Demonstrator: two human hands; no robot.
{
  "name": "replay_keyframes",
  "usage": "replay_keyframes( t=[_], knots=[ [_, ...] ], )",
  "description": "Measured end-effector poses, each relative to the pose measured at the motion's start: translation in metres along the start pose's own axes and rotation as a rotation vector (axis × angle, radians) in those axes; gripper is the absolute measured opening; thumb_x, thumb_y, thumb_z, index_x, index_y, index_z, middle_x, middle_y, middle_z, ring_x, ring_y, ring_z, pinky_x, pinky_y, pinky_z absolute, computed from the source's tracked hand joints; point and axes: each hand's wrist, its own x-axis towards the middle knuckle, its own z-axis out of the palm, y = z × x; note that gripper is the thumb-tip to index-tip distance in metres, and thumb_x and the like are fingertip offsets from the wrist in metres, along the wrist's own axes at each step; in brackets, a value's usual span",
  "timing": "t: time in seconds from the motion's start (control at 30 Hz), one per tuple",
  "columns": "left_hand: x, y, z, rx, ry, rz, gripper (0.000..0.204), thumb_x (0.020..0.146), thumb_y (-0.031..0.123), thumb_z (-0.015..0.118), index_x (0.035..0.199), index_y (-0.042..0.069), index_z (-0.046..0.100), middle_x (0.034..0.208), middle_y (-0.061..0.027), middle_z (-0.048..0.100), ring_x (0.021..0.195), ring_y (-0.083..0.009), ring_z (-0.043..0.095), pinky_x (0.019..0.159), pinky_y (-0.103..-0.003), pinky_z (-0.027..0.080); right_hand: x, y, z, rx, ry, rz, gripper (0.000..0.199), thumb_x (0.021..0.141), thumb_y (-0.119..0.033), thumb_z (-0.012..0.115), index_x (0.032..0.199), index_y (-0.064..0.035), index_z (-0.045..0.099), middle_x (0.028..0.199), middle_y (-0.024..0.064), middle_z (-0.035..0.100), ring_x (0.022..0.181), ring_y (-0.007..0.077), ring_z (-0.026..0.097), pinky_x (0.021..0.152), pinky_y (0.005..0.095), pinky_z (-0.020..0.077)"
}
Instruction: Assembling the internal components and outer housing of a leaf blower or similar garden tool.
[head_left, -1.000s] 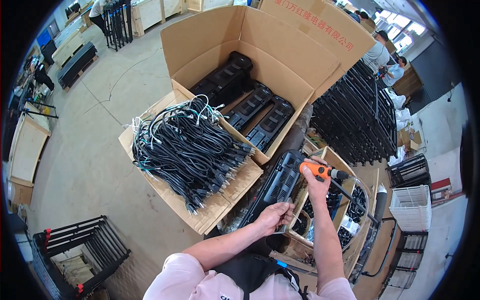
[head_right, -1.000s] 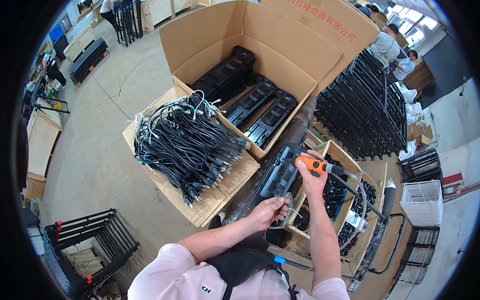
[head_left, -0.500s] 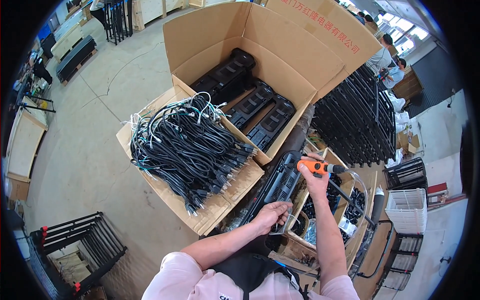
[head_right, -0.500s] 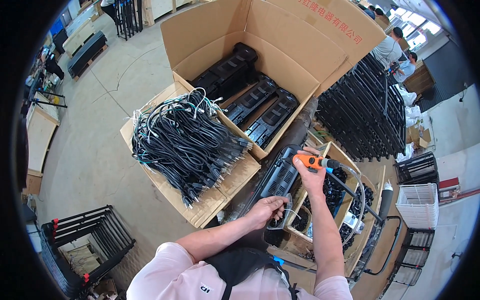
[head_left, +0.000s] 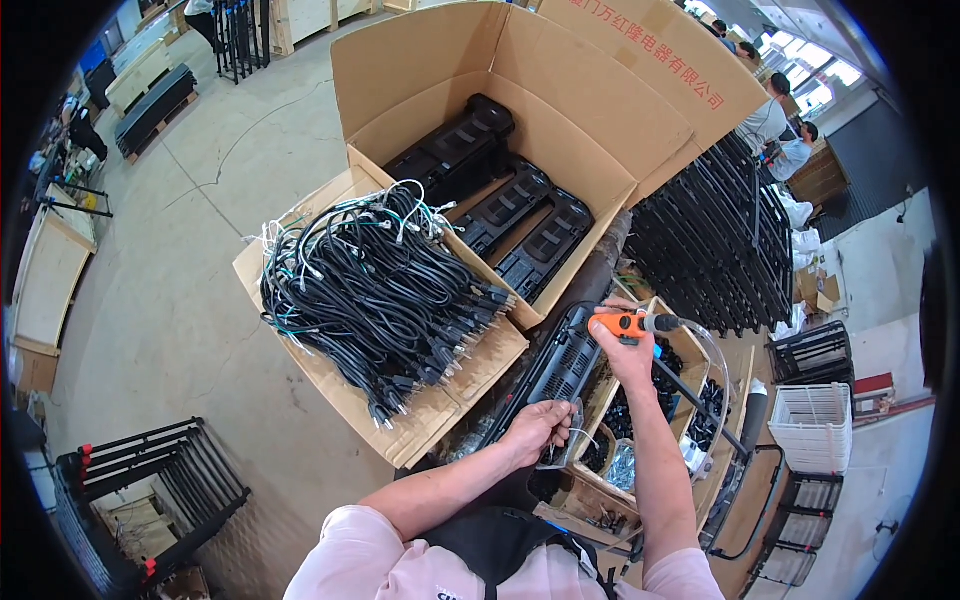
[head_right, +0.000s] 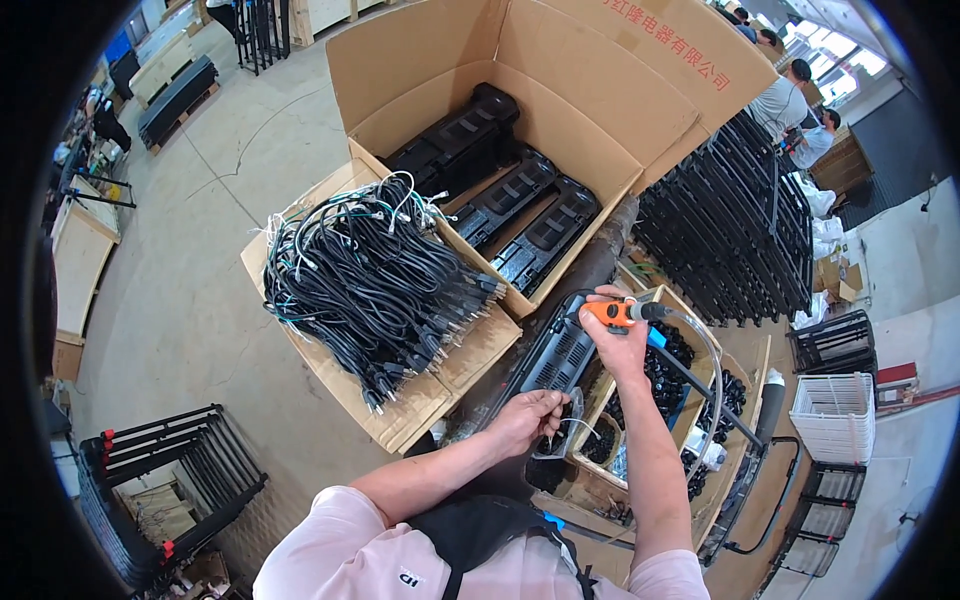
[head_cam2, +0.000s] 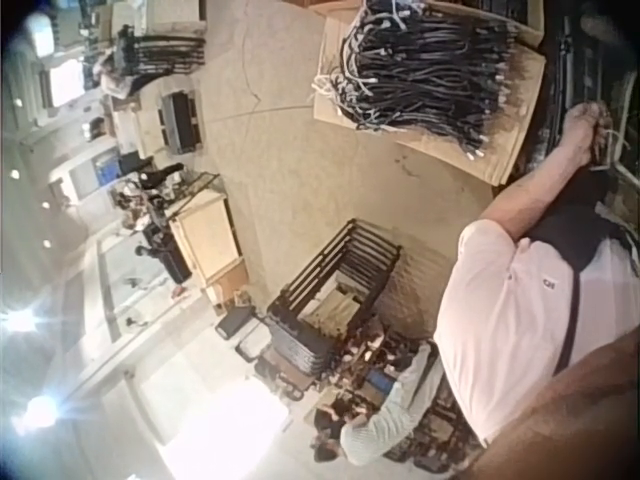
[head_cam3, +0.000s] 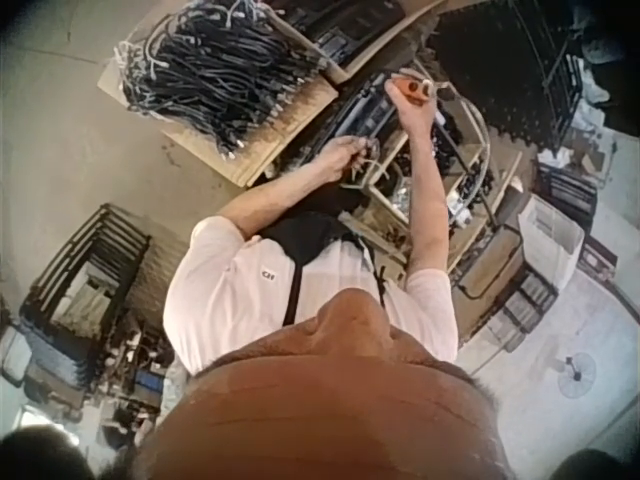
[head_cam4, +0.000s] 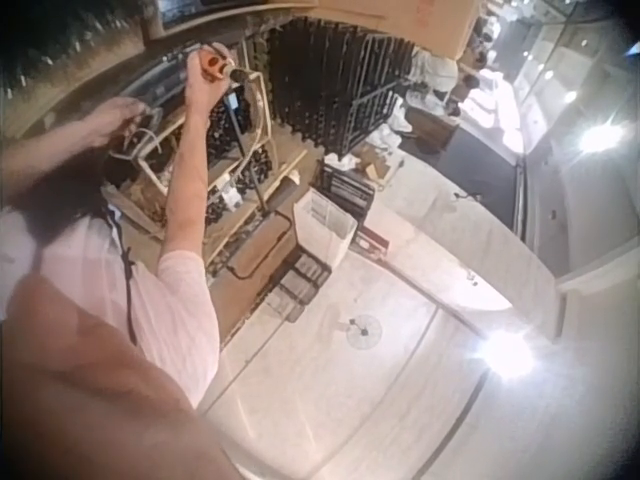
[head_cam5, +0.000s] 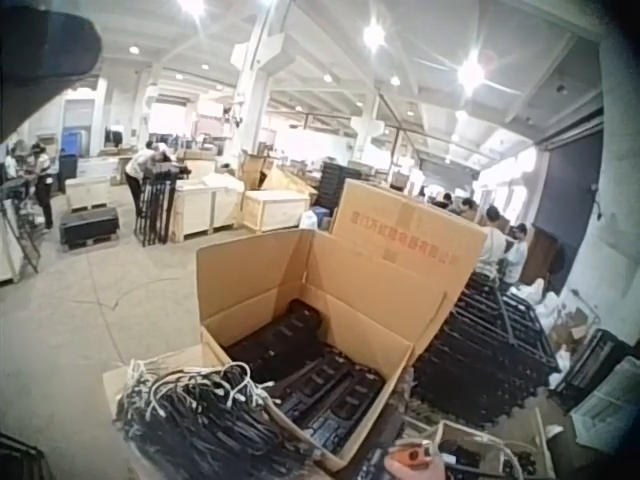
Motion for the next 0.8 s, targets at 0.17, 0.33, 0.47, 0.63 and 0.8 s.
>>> replay_keyframes(
  t=[0.17, 0.33, 0.47, 0.63, 0.8],
  knots=[
    [0.004, -0.002, 0.002, -0.036, 0.052, 0.009, 0.024, 0.111, 0.03, 0.058, 0.108, 0.007, 0.066, 0.081, 0.0015, 0.063, 0.065, -0.0109, 0.061, 0.061, -0.025, 0.053, 0.007, 0.002, 0.002, -0.007, -0.044, -0.018, 0.042, 0.084, -0.006, 0.085, 0.122, -0.0011, 0.066, 0.11, 0.0088, 0.074, 0.099, 0.0156, 0.071, 0.093, 0.0314, 0.0578],
    [0.008, 0.001, -0.003, -0.086, 0.074, 0.039, 0.026, 0.111, 0.032, 0.059, 0.105, 0.008, 0.067, 0.08, 0.001, 0.063, 0.066, -0.0114, 0.061, 0.061, -0.025, 0.052, 0.007, 0.002, 0.002, 0.007, -0.06, -0.004, 0.039, 0.086, -0.005, 0.083, 0.121, -0.001, 0.067, 0.114, 0.0106, 0.075, 0.104, 0.0165, 0.071, 0.097, 0.033, 0.0568],
    [0.015, 0.003, -0.004, -0.161, 0.1, 0.054, 0.027, 0.109, 0.033, 0.061, 0.109, 0.007, 0.068, 0.084, 0.0004, 0.066, 0.064, -0.0097, 0.062, 0.056, -0.023, 0.052, 0.009, 0.014, 0.0, 0.04, -0.064, -0.028, 0.039, 0.086, -0.005, 0.084, 0.12, -0.0018, 0.067, 0.114, 0.0104, 0.074, 0.104, 0.0165, 0.071, 0.097, 0.033, 0.0569],
    [0.026, 0.011, 0.0, -0.166, 0.144, 0.059, 0.027, 0.111, 0.032, 0.058, 0.113, 0.007, 0.069, 0.085, 0.0012, 0.065, 0.069, -0.013, 0.062, 0.062, -0.027, 0.053, 0.013, 0.01, -0.003, 0.039, -0.082, 0.038, 0.044, 0.086, -0.003, 0.083, 0.126, -0.0014, 0.064, 0.113, 0.0103, 0.074, 0.105, 0.0167, 0.071, 0.097, 0.0334, 0.0571],
    [0.036, 0.018, -0.006, -0.34, 0.18, 0.089, 0.027, 0.112, 0.031, 0.055, 0.12, 0.007, 0.067, 0.088, 0.0012, 0.065, 0.071, -0.0131, 0.062, 0.063, -0.027, 0.053, -0.034, -0.022, -0.014, 0.116, -0.023, -0.014, 0.046, 0.088, -0.002, 0.079, 0.131, 0.0003, 0.062, 0.12, 0.0126, 0.075, 0.111, 0.019, 0.07, 0.102, 0.0356, 0.055]
  ],
)
